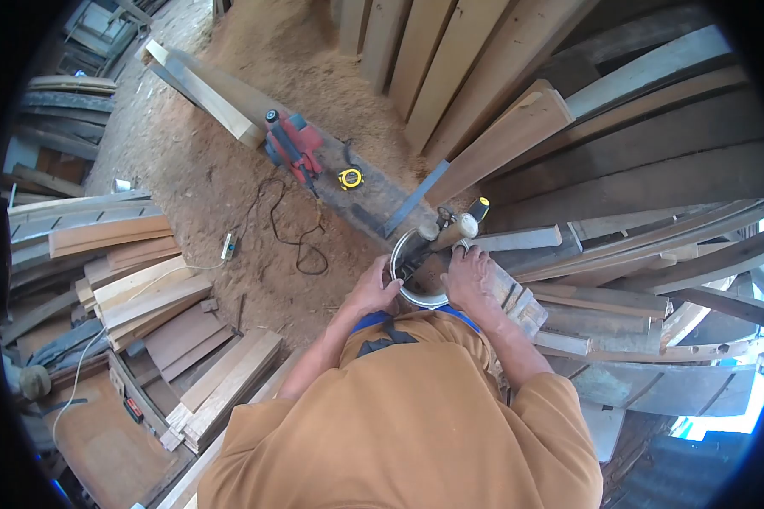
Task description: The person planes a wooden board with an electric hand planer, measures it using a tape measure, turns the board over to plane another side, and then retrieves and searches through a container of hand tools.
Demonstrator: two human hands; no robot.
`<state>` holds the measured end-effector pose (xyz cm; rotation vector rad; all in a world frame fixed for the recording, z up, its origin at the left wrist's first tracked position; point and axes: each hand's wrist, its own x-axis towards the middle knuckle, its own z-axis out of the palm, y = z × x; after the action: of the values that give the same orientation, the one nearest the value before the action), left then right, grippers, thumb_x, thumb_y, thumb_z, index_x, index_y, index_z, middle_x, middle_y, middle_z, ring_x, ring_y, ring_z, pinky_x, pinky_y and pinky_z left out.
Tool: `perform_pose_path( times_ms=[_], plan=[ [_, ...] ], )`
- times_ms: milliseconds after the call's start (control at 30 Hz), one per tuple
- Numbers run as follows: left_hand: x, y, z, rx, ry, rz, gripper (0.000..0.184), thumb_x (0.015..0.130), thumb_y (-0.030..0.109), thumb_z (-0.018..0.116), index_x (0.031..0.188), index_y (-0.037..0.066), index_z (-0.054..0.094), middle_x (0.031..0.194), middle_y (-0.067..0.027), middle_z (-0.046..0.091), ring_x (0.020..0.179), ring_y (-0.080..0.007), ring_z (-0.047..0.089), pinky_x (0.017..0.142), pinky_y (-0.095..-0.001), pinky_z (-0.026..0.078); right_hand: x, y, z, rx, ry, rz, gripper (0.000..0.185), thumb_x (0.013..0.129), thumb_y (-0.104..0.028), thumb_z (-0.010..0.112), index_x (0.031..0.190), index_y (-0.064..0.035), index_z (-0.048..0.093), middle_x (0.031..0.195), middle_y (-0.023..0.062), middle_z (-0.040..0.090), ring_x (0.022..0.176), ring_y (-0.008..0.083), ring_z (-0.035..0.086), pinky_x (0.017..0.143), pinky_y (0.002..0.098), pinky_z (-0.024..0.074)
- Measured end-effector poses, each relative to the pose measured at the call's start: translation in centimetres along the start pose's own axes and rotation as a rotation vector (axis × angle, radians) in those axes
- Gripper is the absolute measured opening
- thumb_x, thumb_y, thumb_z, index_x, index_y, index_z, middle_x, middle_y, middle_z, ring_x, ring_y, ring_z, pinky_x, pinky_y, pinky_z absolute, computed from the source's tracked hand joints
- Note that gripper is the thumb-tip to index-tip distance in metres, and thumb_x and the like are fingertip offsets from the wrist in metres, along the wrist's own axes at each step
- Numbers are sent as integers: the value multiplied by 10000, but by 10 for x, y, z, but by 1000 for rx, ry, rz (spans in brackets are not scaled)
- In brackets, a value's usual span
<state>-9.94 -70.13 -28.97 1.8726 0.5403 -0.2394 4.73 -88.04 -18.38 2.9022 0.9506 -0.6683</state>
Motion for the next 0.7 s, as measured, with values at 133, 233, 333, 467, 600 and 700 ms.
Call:
perform_pose_path(
  times_ms=[133, 233, 333, 467, 600, 700],
  plan=[
    [-2, 7, -1, 42, 16, -7, 698, 868, 287, 690, 1426, -14, 398, 1363, -294, 547, 1290, -428, 532, 1106, -450, 408, 3, -9, 33, -39, 87, 40, 632, 800, -359, 783, 1266, 17, 583, 1256, 281, 547, 1198, 444, 515, 983, 556, 425],
    [-1, 16, -7, 122, -2, 50, 709, 864, 273, 699, 1433, -9, 384, 1345, -285, 552, 1288, -423, 529, 1102, -452, 411, 8, -16, 38, 46, 120, 141, 681, 775, -368, 802, 1288, 16, 572, 1258, 276, 551, 1220, 444, 495, 1004, 571, 404],
    [0, 28, -14, 158, -48, 48, 715, 856, 254, 712, 1430, -9, 378, 1326, -276, 553, 1279, -423, 524, 1096, -460, 410, 7, -9, 38, 125, 105, 93, 707, 762, -361, 810, 1306, 16, 561, 1290, 278, 537, 1228, 449, 486, 1016, 579, 393],
    [3, 27, -10, 180, 3, 84, 699, 834, 226, 745, 1401, -7, 408, 1307, -269, 554, 1251, -418, 531, 1075, -463, 417, -1, -3, 31, 130, 62, 19, 658, 767, -328, 811, 1258, 23, 547, 1199, 291, 602, 1135, 453, 576, 969, 551, 450],
    [-3, 54, -18, 407, 266, 358, 638, 807, 181, 768, 1350, 4, 484, 1268, -254, 583, 1195, -410, 566, 997, -476, 460, -2, 14, 22, 377, -15, 64, 585, 779, -301, 804, 1178, 30, 533, 1068, 288, 658, 1025, 451, 646, 913, 519, 495],
    [-6, 81, -23, 387, 134, 396, 489, 818, 136, 737, 1263, 14, 576, 1182, -239, 641, 1123, -409, 613, 924, -477, 500, -14, 32, -6, 485, 36, 143, 573, 782, -296, 801, 1155, 39, 524, 1045, 287, 665, 1013, 450, 651, 907, 511, 499]
  ],
)
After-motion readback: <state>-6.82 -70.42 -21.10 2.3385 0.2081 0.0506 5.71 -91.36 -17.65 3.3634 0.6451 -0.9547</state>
